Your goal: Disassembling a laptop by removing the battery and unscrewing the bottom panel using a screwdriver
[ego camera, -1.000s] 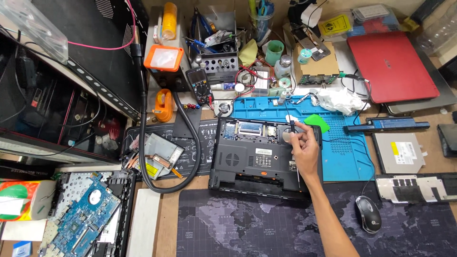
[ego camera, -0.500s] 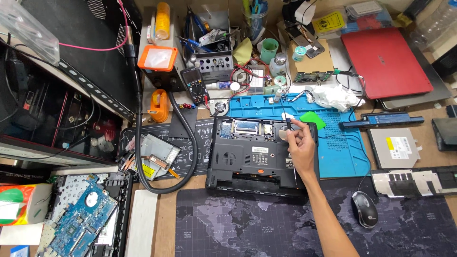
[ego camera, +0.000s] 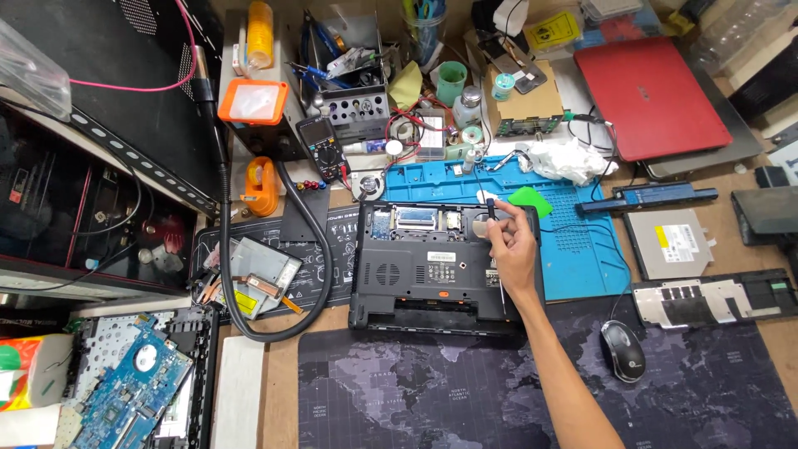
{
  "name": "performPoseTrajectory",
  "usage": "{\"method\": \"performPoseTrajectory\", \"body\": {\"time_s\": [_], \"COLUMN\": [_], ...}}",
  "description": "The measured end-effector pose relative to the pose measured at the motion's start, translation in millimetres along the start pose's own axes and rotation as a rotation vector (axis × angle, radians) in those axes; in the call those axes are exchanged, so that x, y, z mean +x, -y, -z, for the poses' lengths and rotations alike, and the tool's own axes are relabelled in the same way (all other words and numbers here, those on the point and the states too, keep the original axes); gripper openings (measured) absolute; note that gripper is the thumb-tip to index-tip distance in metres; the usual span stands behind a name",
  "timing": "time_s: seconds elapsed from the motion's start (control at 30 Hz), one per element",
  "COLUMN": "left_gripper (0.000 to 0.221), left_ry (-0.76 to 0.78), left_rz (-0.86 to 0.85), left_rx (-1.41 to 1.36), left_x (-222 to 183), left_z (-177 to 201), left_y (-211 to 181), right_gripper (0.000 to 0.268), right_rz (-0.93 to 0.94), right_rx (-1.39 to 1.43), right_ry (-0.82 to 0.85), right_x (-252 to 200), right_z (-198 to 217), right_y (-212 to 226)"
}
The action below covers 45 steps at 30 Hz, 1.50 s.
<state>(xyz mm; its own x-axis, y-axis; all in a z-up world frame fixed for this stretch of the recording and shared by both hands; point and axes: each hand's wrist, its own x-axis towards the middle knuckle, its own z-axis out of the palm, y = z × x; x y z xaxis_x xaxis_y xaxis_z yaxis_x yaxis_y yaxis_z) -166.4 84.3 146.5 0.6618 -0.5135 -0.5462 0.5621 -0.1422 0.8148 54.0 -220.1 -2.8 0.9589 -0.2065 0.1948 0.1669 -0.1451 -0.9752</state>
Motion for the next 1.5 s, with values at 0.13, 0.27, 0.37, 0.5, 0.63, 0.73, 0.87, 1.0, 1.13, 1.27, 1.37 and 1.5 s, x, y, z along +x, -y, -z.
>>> {"method": "performPoseTrajectory", "body": {"time_s": [0.13,0.27,0.37,0.5,0.63,0.73,0.87,1.0,1.13,1.27,1.37,1.5], "left_gripper": [0.047,0.044,0.037,0.025,0.009,0.017,0.027,0.039,0.038,0.037,0.037,0.037], "left_ry": [0.047,-0.151,-0.414,-0.628,-0.751,-0.674,-0.679,-0.687,-0.679,-0.701,-0.712,-0.732], "left_rz": [0.017,-0.223,-0.441,-0.721,-0.887,-0.804,-0.793,-0.697,-0.677,-0.656,-0.679,-0.713], "left_rx": [0.005,0.218,0.381,0.593,0.955,1.002,1.137,1.209,1.197,1.209,1.212,1.235], "left_x": [22.4,88.7,139.8,202.7,275.4,265.3,300.3,312.9,302.6,302.0,305.1,306.6], "left_z": [0.3,13.5,24.9,37.9,56.7,39.1,45.6,51.8,48.8,47.6,47.6,46.8], "left_y": [7.7,22.2,13.7,3.6,14.6,-20.0,-15.2,-13.7,-19.8,-19.9,-16.1,-12.9], "right_gripper": [0.035,0.035,0.036,0.036,0.036,0.036,0.037,0.036,0.034,0.034,0.034,0.035], "right_rz": [-0.015,-0.012,-0.011,-0.026,-0.026,-0.043,-0.044,-0.057,-0.06,-0.056,-0.061,-0.06], "right_rx": [-0.087,-0.078,-0.089,0.01,0.02,0.026,0.022,0.013,-0.007,0.004,0.005,0.004], "right_ry": [0.027,0.029,0.018,-0.006,-0.004,-0.012,-0.002,0.004,-0.004,-0.01,-0.024,-0.031], "right_x": [-3.8,-3.8,-1.7,2.1,3.8,2.7,3.9,3.4,3.4,3.8,2.7,1.3], "right_z": [-3.0,-3.3,-1.7,2.2,1.5,0.7,1.3,0.6,0.4,0.0,1.2,1.8], "right_y": [26.7,26.5,17.6,-5.1,-8.0,-10.1,-8.8,-8.1,-4.3,-4.7,-1.9,-0.6]}}
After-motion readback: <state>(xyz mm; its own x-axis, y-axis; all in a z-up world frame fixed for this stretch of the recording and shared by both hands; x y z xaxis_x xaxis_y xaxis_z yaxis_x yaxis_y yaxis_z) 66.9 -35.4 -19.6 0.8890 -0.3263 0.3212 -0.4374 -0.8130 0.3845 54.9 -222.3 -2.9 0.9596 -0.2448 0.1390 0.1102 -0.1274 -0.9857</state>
